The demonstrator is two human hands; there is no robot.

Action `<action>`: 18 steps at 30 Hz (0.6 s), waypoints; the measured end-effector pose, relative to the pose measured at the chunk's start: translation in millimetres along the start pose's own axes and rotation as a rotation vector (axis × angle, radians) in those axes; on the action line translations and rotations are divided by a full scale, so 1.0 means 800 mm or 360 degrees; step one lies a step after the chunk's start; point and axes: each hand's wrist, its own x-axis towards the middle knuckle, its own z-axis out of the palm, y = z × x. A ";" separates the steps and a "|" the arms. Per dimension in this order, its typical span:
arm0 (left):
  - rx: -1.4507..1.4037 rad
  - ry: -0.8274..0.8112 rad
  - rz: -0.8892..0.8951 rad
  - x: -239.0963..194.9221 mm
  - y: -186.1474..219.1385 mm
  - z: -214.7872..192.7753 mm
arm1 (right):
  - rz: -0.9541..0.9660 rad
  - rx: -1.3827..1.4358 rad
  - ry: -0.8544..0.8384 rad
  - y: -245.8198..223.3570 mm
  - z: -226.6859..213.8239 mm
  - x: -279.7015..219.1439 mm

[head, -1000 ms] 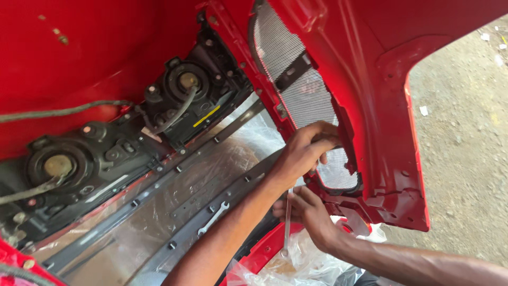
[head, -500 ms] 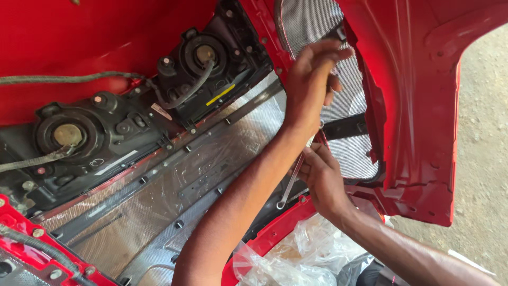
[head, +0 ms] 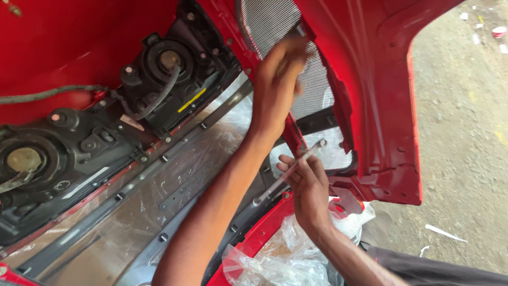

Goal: The person uses wrenches and a screwdriver to tighten bolts and secure components inside a red machinery housing, receiving tools from a nearby person and handling various small fasteners.

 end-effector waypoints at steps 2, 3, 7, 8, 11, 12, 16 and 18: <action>0.0257 -0.0161 -0.0243 -0.022 -0.007 -0.004 | 0.0000 0.0065 0.0016 -0.005 -0.011 -0.010; 0.0430 -0.0284 -0.0438 -0.033 -0.009 -0.002 | 0.0009 0.0106 0.0013 -0.008 -0.015 -0.012; 0.0811 -0.0697 -0.0680 -0.063 0.010 0.014 | -0.0019 0.0227 -0.0018 -0.016 -0.027 -0.015; 0.0902 -0.0740 -0.1084 -0.066 0.017 0.021 | -0.0040 0.0245 -0.0030 -0.019 -0.029 -0.016; 0.1019 -0.0928 -0.1089 -0.064 0.023 0.034 | -0.0064 0.0244 -0.0078 -0.026 -0.031 -0.016; 0.1007 -0.0941 -0.0916 -0.061 0.019 0.037 | -0.0056 0.0244 -0.0087 -0.027 -0.030 -0.016; 0.1163 -0.0817 -0.0723 -0.068 0.001 0.047 | -0.0018 0.0272 -0.0174 -0.028 -0.029 -0.021; 0.1261 -0.0745 -0.0791 -0.071 -0.001 0.049 | -0.0036 0.0288 -0.0220 -0.030 -0.029 -0.021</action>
